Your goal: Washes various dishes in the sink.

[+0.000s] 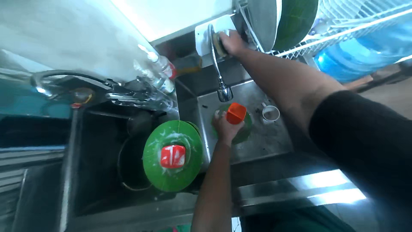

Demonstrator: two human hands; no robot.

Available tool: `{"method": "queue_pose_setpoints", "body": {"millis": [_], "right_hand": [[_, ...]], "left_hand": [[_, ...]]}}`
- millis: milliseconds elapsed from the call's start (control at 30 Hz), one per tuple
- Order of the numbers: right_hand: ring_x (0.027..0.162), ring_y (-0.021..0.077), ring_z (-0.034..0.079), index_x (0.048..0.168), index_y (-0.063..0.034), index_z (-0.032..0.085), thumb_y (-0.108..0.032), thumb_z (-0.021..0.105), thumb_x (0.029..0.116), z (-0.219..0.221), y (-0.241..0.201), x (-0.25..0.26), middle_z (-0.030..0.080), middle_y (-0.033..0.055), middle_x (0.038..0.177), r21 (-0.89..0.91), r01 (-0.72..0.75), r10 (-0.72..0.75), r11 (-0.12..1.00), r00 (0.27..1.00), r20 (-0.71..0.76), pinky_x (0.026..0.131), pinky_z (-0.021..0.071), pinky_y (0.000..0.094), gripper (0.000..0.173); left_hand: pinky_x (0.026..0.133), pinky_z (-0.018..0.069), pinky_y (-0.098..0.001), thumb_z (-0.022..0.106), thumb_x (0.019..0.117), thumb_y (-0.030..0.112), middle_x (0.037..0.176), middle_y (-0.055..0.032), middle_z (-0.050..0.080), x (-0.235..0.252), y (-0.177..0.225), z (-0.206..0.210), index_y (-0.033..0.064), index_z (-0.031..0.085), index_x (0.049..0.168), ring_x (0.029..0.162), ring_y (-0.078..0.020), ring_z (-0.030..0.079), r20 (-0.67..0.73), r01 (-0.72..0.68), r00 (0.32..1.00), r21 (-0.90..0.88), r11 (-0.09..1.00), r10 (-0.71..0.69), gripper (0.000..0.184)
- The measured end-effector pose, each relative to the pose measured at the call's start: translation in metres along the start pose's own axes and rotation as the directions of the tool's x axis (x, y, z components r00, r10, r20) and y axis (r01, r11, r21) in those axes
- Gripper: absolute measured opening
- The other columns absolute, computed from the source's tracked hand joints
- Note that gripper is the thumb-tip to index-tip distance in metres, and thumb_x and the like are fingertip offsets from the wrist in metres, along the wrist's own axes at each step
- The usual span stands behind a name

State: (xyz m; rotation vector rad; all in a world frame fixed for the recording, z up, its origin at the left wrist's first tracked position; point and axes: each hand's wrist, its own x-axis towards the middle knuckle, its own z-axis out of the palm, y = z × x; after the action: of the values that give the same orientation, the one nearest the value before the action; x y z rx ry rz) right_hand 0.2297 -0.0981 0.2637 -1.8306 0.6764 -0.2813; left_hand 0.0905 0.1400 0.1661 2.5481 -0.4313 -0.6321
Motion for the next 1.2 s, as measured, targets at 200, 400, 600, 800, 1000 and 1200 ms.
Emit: {"method": "queue_pose_setpoints", "body": {"millis": [200, 400, 600, 800, 1000, 1200], "right_hand": [[0.113, 0.0320, 0.065, 0.115, 0.0019, 0.067, -0.034, 0.054, 0.1045, 0.004, 0.010, -0.006, 0.068, 0.0212, 0.117, -0.131, 0.105, -0.112, 0.986, 0.993, -0.048, 0.098, 0.0503, 0.0518, 0.040], [0.121, 0.0347, 0.062, 0.120, 0.0028, 0.067, -0.032, 0.065, 0.0976, 0.006, 0.049, -0.021, 0.065, 0.0223, 0.126, -0.330, 0.309, -0.298, 0.892, 0.951, 0.085, 0.106, 0.0485, 0.0517, 0.041], [0.126, 0.0372, 0.059, 0.124, 0.0011, 0.064, -0.037, 0.062, 0.0976, 0.001, 0.048, -0.029, 0.063, 0.0218, 0.130, -0.431, 0.286, -0.230, 0.856, 0.957, 0.179, 0.104, 0.0449, 0.0603, 0.046], [0.117, 0.0319, 0.064, 0.124, 0.0015, 0.063, -0.031, 0.056, 0.1034, 0.006, 0.034, -0.039, 0.065, 0.0214, 0.123, -0.114, 0.094, -0.085, 0.989, 0.993, 0.085, 0.101, 0.0503, 0.0516, 0.039], [0.111, 0.0301, 0.065, 0.116, -0.0015, 0.067, -0.041, 0.045, 0.1075, 0.012, 0.017, -0.035, 0.067, 0.0193, 0.116, 0.099, -0.171, 0.168, 0.980, 0.985, 0.038, 0.094, 0.0507, 0.0523, 0.045], [0.109, 0.0298, 0.064, 0.122, -0.0013, 0.065, -0.049, 0.032, 0.1090, 0.017, 0.004, -0.022, 0.064, 0.0191, 0.122, 0.284, -0.356, 0.357, 0.890, 0.933, 0.049, 0.089, 0.0527, 0.0506, 0.059]], "left_hand": [[0.117, 0.0344, -0.0551, 0.092, 0.0714, 0.046, 0.153, -0.0249, 0.043, 0.010, 0.003, -0.006, 0.0021, 0.064, 0.133, 0.143, -0.0406, 0.040, 0.015, 0.001, 1.000, -0.031, 1.000, 0.000, 0.081], [0.112, 0.0425, -0.0551, 0.086, 0.0784, 0.051, 0.146, -0.0224, 0.052, 0.012, 0.003, -0.011, 0.0025, 0.057, 0.139, 0.136, -0.0377, 0.050, 0.085, 0.036, 0.996, 0.051, 0.998, -0.040, 0.083], [0.107, 0.0486, -0.0533, 0.088, 0.0762, 0.051, 0.140, -0.0249, 0.057, 0.001, 0.005, -0.017, -0.0001, 0.055, 0.140, 0.129, -0.0376, 0.056, 0.107, 0.101, 0.988, 0.096, 0.990, -0.111, 0.089], [0.102, 0.0516, -0.0497, 0.091, 0.0778, 0.038, 0.123, -0.0205, 0.066, -0.007, 0.002, -0.012, 0.0006, 0.063, 0.128, 0.117, -0.0306, 0.064, 0.145, 0.093, 0.987, -0.149, 0.985, -0.071, 0.069], [0.095, 0.0533, -0.0484, 0.084, 0.0864, 0.027, 0.114, -0.0183, 0.069, -0.003, -0.008, -0.005, 0.0000, 0.066, 0.119, 0.107, -0.0284, 0.066, 0.288, 0.238, 0.949, -0.393, 0.888, -0.127, 0.046], [0.101, 0.0446, -0.0486, 0.066, 0.0982, 0.043, 0.126, -0.0145, 0.061, 0.001, -0.012, -0.007, 0.0032, 0.062, 0.128, 0.117, -0.0264, 0.056, 0.530, 0.553, 0.794, -0.426, 0.716, -0.297, 0.049]]}}
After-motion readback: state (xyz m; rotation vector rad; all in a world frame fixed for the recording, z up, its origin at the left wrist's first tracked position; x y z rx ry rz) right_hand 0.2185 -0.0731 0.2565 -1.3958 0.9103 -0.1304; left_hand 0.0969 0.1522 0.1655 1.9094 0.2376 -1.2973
